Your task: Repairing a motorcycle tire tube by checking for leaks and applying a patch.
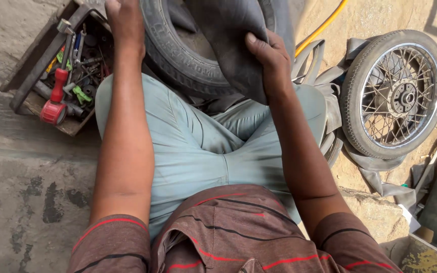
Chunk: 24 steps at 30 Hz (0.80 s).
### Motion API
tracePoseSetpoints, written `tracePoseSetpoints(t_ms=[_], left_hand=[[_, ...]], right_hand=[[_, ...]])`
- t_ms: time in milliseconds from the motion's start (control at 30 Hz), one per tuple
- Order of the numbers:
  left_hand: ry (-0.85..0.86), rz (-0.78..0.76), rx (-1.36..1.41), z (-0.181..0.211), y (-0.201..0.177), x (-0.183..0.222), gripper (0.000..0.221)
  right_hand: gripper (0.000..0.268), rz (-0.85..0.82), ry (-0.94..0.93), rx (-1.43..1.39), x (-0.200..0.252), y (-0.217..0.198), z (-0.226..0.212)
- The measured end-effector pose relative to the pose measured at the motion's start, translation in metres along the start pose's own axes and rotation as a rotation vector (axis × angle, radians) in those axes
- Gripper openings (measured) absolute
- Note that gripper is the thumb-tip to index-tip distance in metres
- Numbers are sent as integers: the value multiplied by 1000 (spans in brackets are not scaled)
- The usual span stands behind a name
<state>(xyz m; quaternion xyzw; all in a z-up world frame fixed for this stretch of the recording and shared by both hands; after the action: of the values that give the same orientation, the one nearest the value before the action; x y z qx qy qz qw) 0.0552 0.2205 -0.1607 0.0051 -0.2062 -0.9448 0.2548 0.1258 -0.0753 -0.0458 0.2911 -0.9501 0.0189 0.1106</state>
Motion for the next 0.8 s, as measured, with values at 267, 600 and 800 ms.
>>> tracePoseSetpoints(t_ms=[267, 600, 800], left_hand=[[-203, -592, 256, 77, 179, 67, 105], [-265, -926, -21, 60, 240, 86, 91], [-244, -680, -563, 30, 231, 75, 50]], right_hand=[[70, -177, -157, -615, 14, -10, -93], [20, 320, -564, -223, -28, -186, -5], [31, 314, -201, -389, 2, -170, 65]])
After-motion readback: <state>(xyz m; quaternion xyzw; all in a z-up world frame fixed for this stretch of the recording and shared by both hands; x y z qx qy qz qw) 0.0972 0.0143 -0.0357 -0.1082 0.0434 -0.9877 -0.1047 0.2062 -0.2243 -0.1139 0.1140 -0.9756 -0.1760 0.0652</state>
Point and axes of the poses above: each hand's wrist, its own x-axis away from the middle knuckle, its own y-axis out of the palm, z = x × y, the point moved 8 cm from there along -x, towards the middle knuckle, and after that the axes turned 12 degrees about x, right-handed, at the moved point
